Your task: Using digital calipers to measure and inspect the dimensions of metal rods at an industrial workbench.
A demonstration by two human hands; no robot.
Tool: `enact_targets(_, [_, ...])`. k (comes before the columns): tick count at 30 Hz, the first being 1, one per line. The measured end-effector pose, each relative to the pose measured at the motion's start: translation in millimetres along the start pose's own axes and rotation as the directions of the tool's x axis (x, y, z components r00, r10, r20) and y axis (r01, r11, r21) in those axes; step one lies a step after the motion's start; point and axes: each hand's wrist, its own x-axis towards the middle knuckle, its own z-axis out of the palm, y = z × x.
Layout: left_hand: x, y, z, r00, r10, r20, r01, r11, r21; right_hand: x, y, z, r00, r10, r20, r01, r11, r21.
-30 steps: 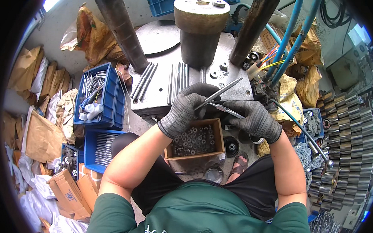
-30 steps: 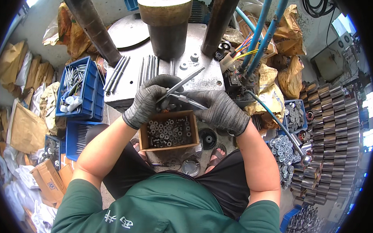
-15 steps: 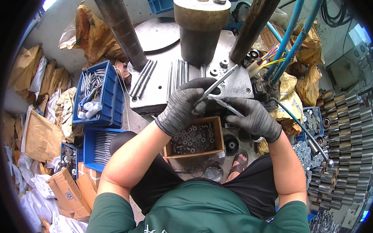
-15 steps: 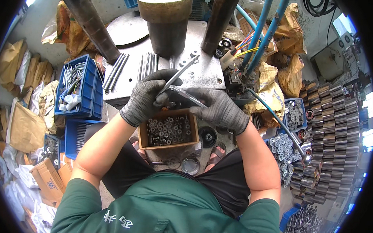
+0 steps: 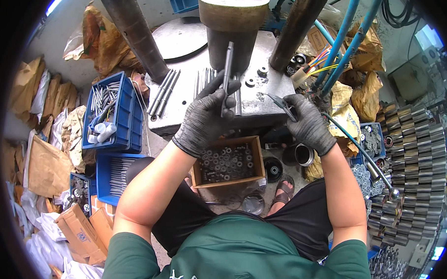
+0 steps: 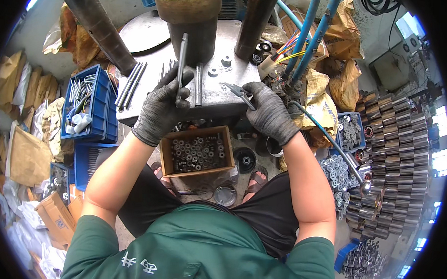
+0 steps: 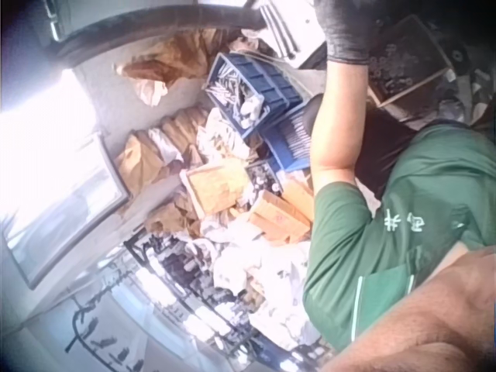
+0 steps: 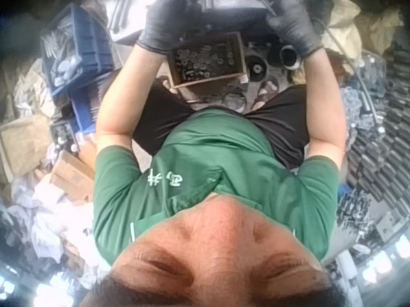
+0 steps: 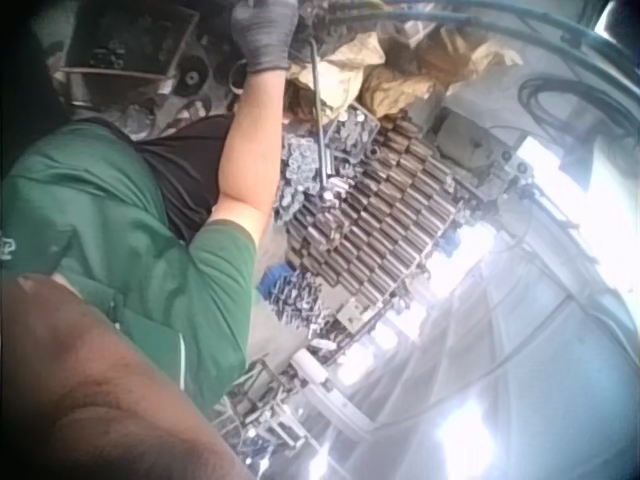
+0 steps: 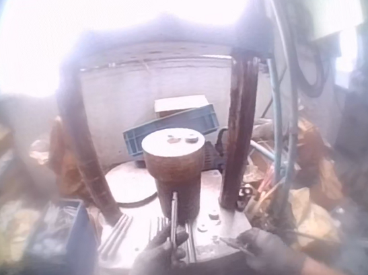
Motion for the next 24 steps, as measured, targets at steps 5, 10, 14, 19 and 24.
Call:
enact_targets(5, [1.8,2.2,-3.3,0.996,0.024,-0.088,-0.020,0.999,0.044,13.0,1.0,4.5,0.999,-0.046,0.020,0.049,0.982,-0.183])
enact_targets(10, [4.0,4.6,-17.5,0.997,-0.018,0.076,0.028,0.990,-0.139,24.6,1.3,16.3,0.981,-0.185,0.061,0.195,0.942,-0.274])
enact_targets(14, [-0.4,7.8,-5.7,1.000,0.013,-0.022,-0.015,0.997,-0.075,30.7,4.2,26.3,0.958,-0.274,0.084,0.286,0.905,-0.315])
enact_targets(19, [-5.8,8.6,4.8,0.993,0.055,-0.109,-0.042,0.993,0.112,29.3,-5.8,32.2,0.946,-0.301,0.123,0.325,0.893,-0.311])
enact_targets(24, [-2.8,11.0,-7.4,0.991,0.001,-0.136,0.016,0.992,0.123,26.2,-2.7,28.6,0.958,-0.283,0.049,0.283,0.901,-0.330])
